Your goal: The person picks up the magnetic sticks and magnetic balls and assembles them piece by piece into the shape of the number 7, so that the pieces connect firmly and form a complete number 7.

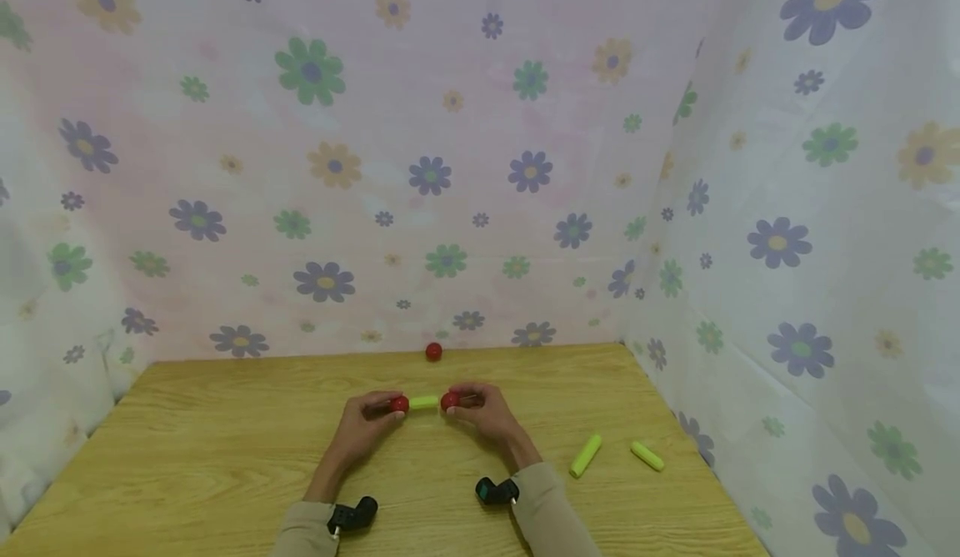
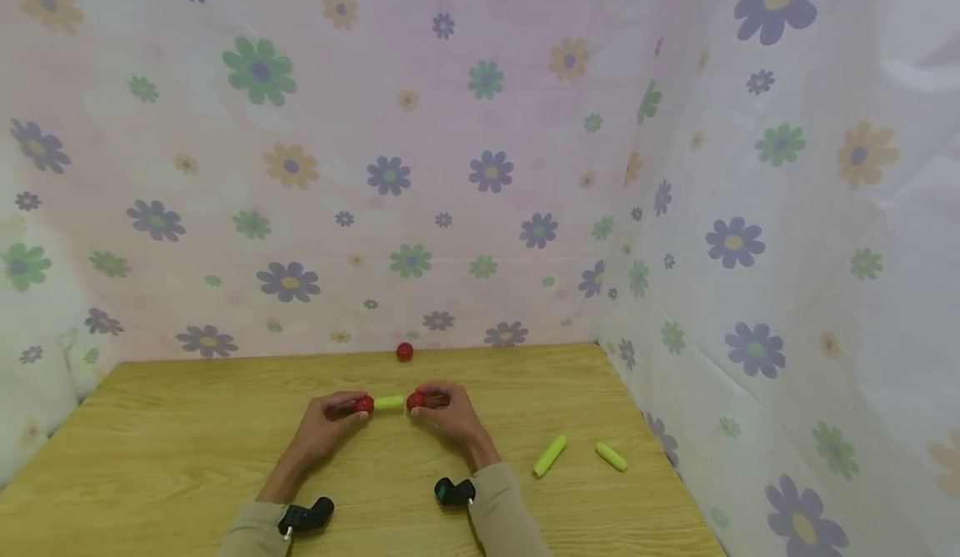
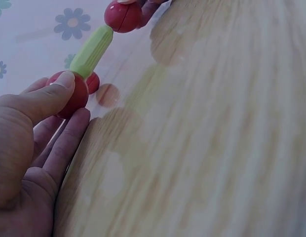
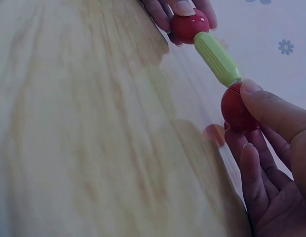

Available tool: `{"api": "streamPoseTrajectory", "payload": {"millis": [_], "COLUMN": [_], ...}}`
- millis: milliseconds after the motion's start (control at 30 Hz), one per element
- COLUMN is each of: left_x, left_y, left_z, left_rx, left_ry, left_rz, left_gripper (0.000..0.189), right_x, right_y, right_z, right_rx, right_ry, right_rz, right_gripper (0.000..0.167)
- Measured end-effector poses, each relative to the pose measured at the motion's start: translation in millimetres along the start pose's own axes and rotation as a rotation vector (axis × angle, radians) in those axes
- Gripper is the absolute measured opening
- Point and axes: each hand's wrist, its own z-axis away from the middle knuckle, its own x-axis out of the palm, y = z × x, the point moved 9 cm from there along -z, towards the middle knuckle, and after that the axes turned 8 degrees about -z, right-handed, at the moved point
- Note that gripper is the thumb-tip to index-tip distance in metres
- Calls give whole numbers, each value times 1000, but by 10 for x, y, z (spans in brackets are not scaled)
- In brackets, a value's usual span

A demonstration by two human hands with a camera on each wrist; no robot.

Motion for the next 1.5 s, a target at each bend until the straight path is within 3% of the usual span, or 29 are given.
{"api": "streamPoseTrajectory", "payload": {"millis": [133,267,467,767,900,1200,1500], "left_x": [-6,-22,-19,-28,-28,7,23], "left_y": [10,-19,-24,-26,-14,37,6], "left_z": [5,10,16,6,-2,-11,-1], "left_rx": [2,-36,-28,-30,-18,26,-6], "left_ry": [7,15,12,13,10,-3,-8], "left_rz": [-15,-19,-15,-18,-19,7,32], "left_gripper": [39,38,39,39,40,40,40], "right_x": [33,52,49,80,72,41,-14], "right_y": [-78,-51,-61,-389,-437,-382,-40], "right_z": [18,0,7,119,154,148,33], "right_rx": [-20,-14,-14,-9,-11,-47,-8], "right_ry": [-12,-13,2,3,6,10,30], "right_rz": [-15,-6,19,-12,-13,0,17], "right_gripper": [34,34,34,32,31,31,31]}}
